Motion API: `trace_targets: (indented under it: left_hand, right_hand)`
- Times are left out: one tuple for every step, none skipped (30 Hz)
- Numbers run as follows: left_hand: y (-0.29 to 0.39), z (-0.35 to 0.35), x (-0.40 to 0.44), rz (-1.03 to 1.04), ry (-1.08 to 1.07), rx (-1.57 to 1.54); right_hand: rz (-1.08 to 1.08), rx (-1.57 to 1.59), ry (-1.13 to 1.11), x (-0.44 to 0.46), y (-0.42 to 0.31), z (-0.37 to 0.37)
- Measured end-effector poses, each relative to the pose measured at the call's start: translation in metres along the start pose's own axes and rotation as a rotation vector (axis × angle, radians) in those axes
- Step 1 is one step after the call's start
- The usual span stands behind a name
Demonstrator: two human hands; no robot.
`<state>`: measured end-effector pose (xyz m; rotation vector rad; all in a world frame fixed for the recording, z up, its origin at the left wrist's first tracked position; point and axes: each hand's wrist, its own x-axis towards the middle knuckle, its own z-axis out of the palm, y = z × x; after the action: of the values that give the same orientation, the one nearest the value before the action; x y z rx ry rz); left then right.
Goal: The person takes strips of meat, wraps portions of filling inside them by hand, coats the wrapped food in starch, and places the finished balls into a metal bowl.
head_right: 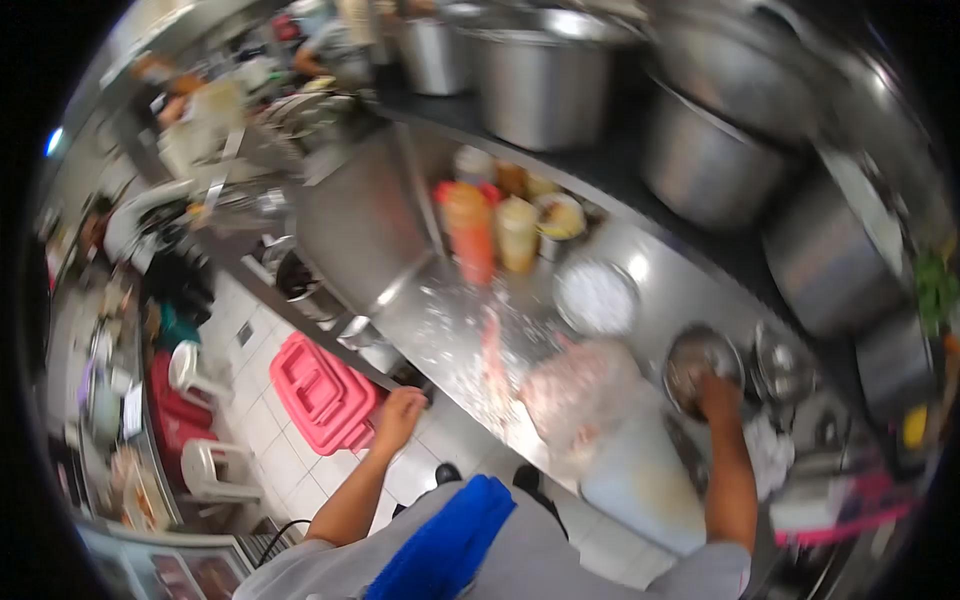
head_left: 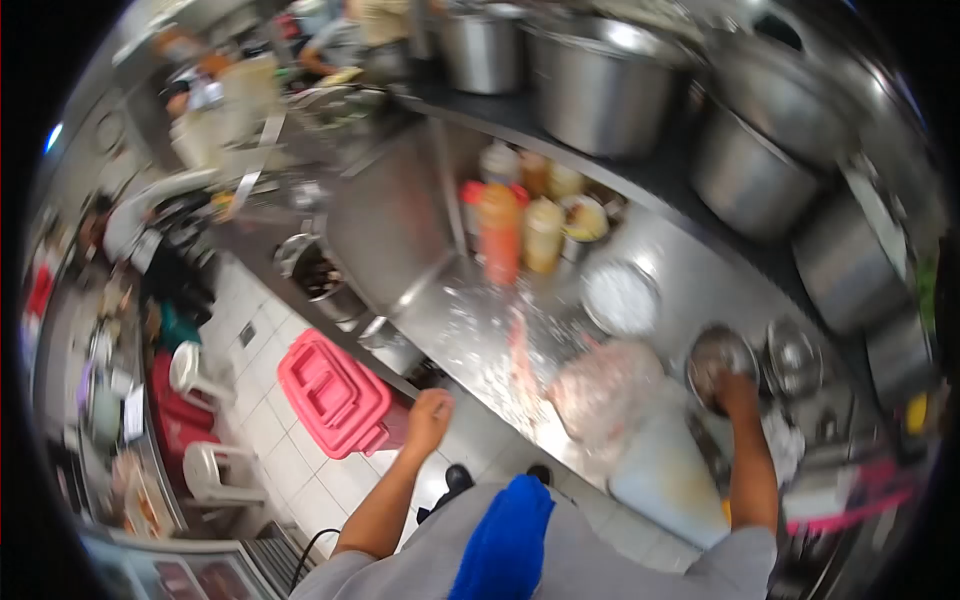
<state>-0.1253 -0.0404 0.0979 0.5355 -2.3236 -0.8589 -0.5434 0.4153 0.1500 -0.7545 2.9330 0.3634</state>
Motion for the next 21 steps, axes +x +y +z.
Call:
trace_targets:
  left_hand:
    - [0.005, 0.0, 0.001, -0.06, 0.012, -0.028]
    - [0.008, -0.002, 0.001, -0.097, 0.021, -0.082]
    - [0.011, -0.006, 0.001, -0.16, 0.019, -0.102]
    - [0.008, -0.008, -0.002, -0.18, 0.033, -0.11]
    - [0.005, -0.011, -0.004, -0.196, 0.039, -0.12]
    - [0.003, -0.016, -0.008, -0.2, 0.058, -0.118]
    - [0.001, -0.022, -0.011, -0.221, 0.062, -0.109]
    - [-0.001, -0.026, -0.015, -0.24, 0.061, -0.1]
    - [-0.007, -0.028, -0.019, -0.241, 0.067, -0.103]
    - [-0.017, -0.03, -0.024, -0.232, 0.1, -0.088]
    - [-0.026, -0.032, -0.032, -0.22, 0.109, -0.076]
    - [-0.03, -0.037, -0.037, -0.19, 0.118, -0.043]
    - [-0.035, -0.039, -0.039, -0.155, 0.112, -0.021]
    - [-0.042, -0.037, -0.043, -0.224, 0.084, -0.092]
    - [-0.049, -0.036, -0.047, -0.157, 0.089, -0.05]
    - [-0.046, -0.039, -0.047, -0.155, 0.047, -0.051]
    - [-0.034, -0.04, -0.045, -0.204, 0.031, -0.101]
    - [-0.032, -0.037, -0.045, -0.243, 0.011, -0.131]
    - [-0.03, -0.034, -0.045, -0.286, 0.0, -0.158]
    - [-0.025, -0.033, -0.045, -0.29, -0.018, -0.165]
    - [-0.02, -0.033, -0.043, -0.277, -0.027, -0.145]
  right_hand:
    - [-0.006, -0.024, -0.022, 0.001, -0.004, -0.006]
    - [-0.019, 0.016, 0.031, -0.006, -0.012, -0.022]
    - [-0.024, 0.04, 0.03, -0.014, -0.023, -0.045]
    - [-0.019, 0.05, -0.039, -0.015, -0.027, -0.057]
    - [-0.038, 0.046, -0.02, -0.011, -0.022, -0.048]
    - [-0.019, 0.013, 0.039, -0.006, -0.006, -0.033]
    - [0.002, -0.02, 0.096, 0.002, 0.006, -0.026]
    - [-0.006, -0.025, 0.104, 0.007, 0.009, -0.033]
    - [0.113, 0.114, 0.135, 0.01, 0.015, -0.038]
    - [0.24, 0.255, 0.155, 0.009, 0.02, -0.04]
    - [0.169, 0.265, 0.245, 0.022, 0.028, -0.027]
    - [0.121, 0.268, 0.32, 0.029, 0.044, -0.009]
    - [0.154, 0.372, 0.173, 0.03, 0.028, -0.043]
    - [-0.032, 0.348, 0.39, 0.03, 0.013, -0.055]
    - [0.014, 0.478, 0.311, 0.027, -0.02, -0.095]
    - [-0.193, 0.625, 0.513, 0.038, -0.041, -0.096]
    - [-0.234, 0.869, 0.42, 0.032, -0.08, -0.129]
    - [-0.289, 0.793, 0.356, 0.048, -0.102, -0.132]
    - [-0.38, 0.766, 0.409, 0.066, -0.125, -0.12]
    - [-0.418, 0.617, 0.337, 0.074, -0.151, -0.128]
    - [-0.447, 0.493, 0.315, 0.074, -0.17, -0.129]
